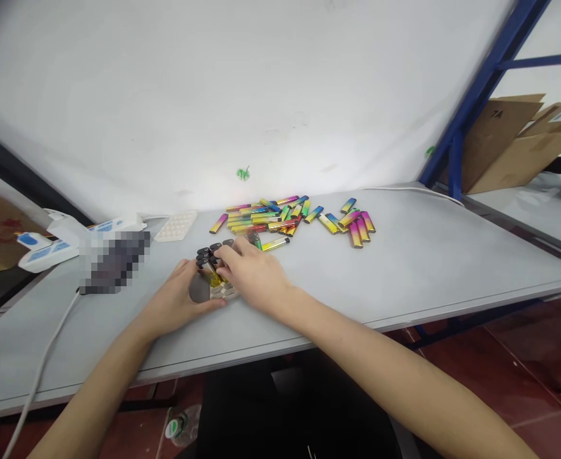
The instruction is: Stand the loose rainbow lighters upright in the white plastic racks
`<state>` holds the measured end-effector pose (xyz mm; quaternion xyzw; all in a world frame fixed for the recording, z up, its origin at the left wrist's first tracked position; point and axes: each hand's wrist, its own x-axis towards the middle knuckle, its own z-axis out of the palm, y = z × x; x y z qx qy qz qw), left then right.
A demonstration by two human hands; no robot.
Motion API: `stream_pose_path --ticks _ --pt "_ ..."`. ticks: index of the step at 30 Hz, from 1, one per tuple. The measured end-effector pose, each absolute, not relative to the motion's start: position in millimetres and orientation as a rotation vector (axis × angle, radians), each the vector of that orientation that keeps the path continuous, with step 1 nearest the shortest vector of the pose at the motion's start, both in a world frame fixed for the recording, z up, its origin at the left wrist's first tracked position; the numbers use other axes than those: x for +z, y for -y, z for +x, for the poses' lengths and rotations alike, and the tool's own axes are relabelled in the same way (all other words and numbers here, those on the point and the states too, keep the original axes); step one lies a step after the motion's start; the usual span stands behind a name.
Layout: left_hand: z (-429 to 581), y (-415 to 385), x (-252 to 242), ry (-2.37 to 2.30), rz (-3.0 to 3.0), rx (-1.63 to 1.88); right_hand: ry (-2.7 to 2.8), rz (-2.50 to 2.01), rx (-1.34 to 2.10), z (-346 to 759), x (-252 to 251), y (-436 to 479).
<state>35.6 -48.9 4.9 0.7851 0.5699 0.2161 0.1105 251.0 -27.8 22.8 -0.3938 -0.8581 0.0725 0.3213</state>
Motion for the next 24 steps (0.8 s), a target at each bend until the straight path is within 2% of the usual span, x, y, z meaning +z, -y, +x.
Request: stream_pose_path --ticks 6,9,16,19,24 --pt "37.0 50.0 7.0 -1.689 2.309 0.624 2.082 -0.995 0.056 269.6 30.6 18.7" --pt "38.1 50.8 9.1 -1.696 2.296 0.618 1.930 -1.125 0.013 300.2 31.2 -5.6" --pt "36.2 50.3 8.2 -1.728 2.244 0.612 2.367 -1.271 -0.029 349.8 5.8 -44.3" --pt "35.0 49.5 7.4 -1.717 2.254 0.609 2.302 -1.315 0.172 351.9 3.2 -44.2" --pt "35.2 49.4 8.0 -1.721 2.257 0.586 1.760 -1.185 1.026 356.0 16.0 -42.8"
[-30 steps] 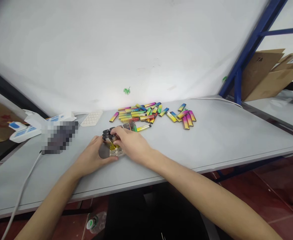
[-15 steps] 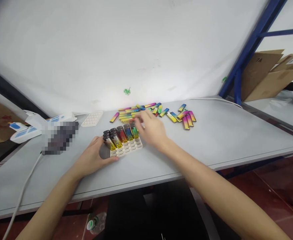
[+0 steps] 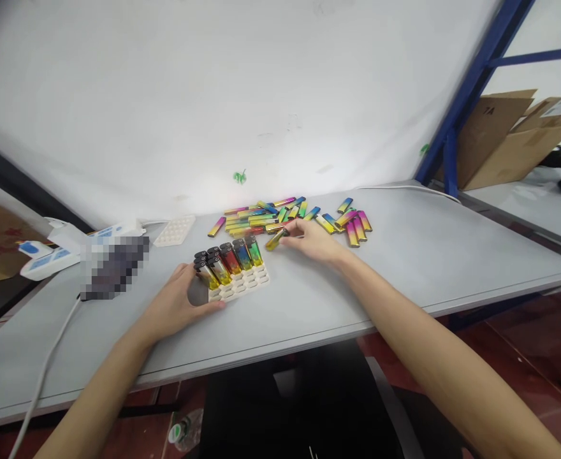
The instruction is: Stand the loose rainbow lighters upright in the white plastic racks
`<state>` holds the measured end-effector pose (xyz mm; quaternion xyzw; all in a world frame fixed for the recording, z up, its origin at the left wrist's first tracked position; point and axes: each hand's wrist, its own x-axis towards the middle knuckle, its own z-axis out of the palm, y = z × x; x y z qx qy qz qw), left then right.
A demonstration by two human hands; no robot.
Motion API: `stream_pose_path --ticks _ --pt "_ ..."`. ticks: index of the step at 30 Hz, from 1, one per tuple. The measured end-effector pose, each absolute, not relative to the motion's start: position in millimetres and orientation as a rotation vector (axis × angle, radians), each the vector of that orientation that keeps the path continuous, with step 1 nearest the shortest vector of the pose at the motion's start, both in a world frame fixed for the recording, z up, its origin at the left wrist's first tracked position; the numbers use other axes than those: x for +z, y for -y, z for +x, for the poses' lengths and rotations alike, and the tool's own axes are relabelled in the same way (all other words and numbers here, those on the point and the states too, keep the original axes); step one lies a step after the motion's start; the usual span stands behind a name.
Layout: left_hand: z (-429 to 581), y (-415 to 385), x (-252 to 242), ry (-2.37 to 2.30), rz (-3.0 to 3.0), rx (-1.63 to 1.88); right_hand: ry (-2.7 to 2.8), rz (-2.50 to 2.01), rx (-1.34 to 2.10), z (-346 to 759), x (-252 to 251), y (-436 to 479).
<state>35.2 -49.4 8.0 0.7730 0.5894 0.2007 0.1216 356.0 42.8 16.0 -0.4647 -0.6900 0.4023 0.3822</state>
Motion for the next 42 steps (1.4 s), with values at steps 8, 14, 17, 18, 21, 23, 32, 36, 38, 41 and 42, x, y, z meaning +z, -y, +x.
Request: stream_pose_path --ticks 8,14,17,18,21,23,32,36,38,41,42 --pt "33.5 48.9 6.3 -1.713 2.281 0.568 1.095 -0.968 1.367 352.6 37.4 -36.1" --pt "34.4 48.6 7.0 -1.722 2.270 0.574 1.396 -0.968 1.237 357.1 27.3 -38.0" --pt "33.9 48.9 6.4 -1.714 2.265 0.590 1.442 -0.992 1.233 357.2 25.9 -37.8" --pt "33.7 49.1 6.3 -1.712 2.265 0.595 1.425 -1.003 1.252 356.6 26.7 -37.4" --pt "33.7 49.5 6.6 -1.714 2.259 0.597 1.281 -1.077 1.320 354.0 31.1 -36.2" --pt "34.4 49.6 7.4 -1.722 2.249 0.594 1.157 -1.121 1.363 352.0 33.5 -35.8" --pt "37.0 49.5 10.2 -1.733 2.252 0.593 1.050 -1.013 1.454 342.4 30.0 -33.1" --pt "35.6 49.3 9.3 -1.724 2.265 0.581 1.045 -1.007 1.519 340.8 31.8 -30.2" --pt "35.1 49.2 8.7 -1.725 2.264 0.581 1.043 -1.024 1.524 340.6 33.2 -29.1" --pt "34.3 48.8 7.3 -1.721 2.266 0.588 1.038 -1.023 1.491 340.1 34.0 -28.4" --pt "34.1 48.6 6.8 -1.718 2.270 0.593 1.037 -1.018 1.485 339.8 33.9 -28.3"
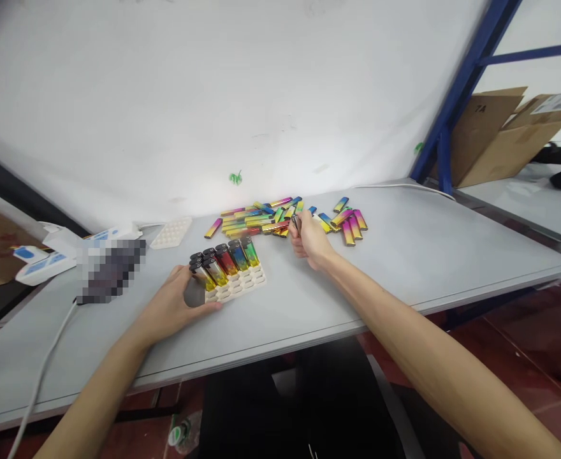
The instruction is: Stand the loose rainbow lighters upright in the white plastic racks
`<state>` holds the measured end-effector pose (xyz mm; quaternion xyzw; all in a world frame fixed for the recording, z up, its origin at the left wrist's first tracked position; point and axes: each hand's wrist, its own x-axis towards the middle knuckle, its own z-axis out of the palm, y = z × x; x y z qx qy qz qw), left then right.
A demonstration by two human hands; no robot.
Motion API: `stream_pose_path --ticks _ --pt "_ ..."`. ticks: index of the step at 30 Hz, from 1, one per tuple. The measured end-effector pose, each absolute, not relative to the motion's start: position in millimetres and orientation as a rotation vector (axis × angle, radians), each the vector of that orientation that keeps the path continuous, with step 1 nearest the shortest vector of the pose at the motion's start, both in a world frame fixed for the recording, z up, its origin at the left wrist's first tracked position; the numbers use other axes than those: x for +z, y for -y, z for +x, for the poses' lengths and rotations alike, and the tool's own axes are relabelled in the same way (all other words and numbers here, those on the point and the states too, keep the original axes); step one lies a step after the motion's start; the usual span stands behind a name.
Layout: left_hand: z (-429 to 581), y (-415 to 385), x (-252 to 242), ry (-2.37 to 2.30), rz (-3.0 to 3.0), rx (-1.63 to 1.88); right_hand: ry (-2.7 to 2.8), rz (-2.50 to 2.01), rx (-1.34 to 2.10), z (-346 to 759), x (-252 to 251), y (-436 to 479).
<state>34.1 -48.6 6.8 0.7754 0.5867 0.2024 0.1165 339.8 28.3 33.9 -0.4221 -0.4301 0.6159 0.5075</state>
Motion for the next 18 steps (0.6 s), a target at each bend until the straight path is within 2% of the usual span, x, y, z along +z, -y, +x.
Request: stream_pose_path --ticks 18 --pt "34.7 48.6 8.5 -1.717 2.272 0.576 1.024 -1.021 1.477 337.6 33.6 -27.1"
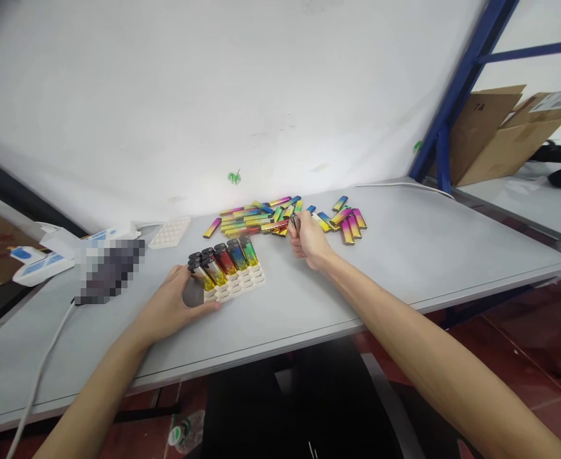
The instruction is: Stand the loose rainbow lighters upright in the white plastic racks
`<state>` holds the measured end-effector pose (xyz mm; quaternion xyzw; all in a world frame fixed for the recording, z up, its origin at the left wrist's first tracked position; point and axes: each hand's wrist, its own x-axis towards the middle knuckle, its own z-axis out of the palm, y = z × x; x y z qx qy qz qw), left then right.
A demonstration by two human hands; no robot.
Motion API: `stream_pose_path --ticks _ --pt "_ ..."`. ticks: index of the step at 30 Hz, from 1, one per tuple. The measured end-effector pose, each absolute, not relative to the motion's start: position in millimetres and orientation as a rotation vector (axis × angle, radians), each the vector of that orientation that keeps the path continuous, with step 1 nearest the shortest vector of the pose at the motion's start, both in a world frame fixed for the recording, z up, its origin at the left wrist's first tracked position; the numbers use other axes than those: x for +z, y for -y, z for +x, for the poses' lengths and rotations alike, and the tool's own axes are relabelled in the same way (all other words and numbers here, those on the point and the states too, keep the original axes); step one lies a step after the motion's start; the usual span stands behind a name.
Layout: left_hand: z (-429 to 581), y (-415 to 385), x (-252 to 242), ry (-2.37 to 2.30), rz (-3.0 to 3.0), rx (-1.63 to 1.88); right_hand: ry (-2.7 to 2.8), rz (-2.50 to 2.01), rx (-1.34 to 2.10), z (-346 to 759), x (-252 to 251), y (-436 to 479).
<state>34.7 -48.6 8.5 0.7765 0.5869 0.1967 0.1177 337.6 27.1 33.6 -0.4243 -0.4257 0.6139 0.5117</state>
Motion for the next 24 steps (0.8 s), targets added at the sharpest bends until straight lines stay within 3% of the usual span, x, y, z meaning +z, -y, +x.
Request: stream_pose_path --ticks 10,17,24 --pt "33.6 48.5 7.4 -1.719 2.278 0.580 1.055 -0.976 1.437 335.9 26.9 -30.5" --pt "34.8 48.6 8.2 -1.718 2.289 0.562 1.618 -0.767 1.290 340.3 28.4 -21.7" --pt "34.9 48.8 8.0 -1.702 2.294 0.567 1.744 -0.700 1.154 321.1 30.5 -4.0"
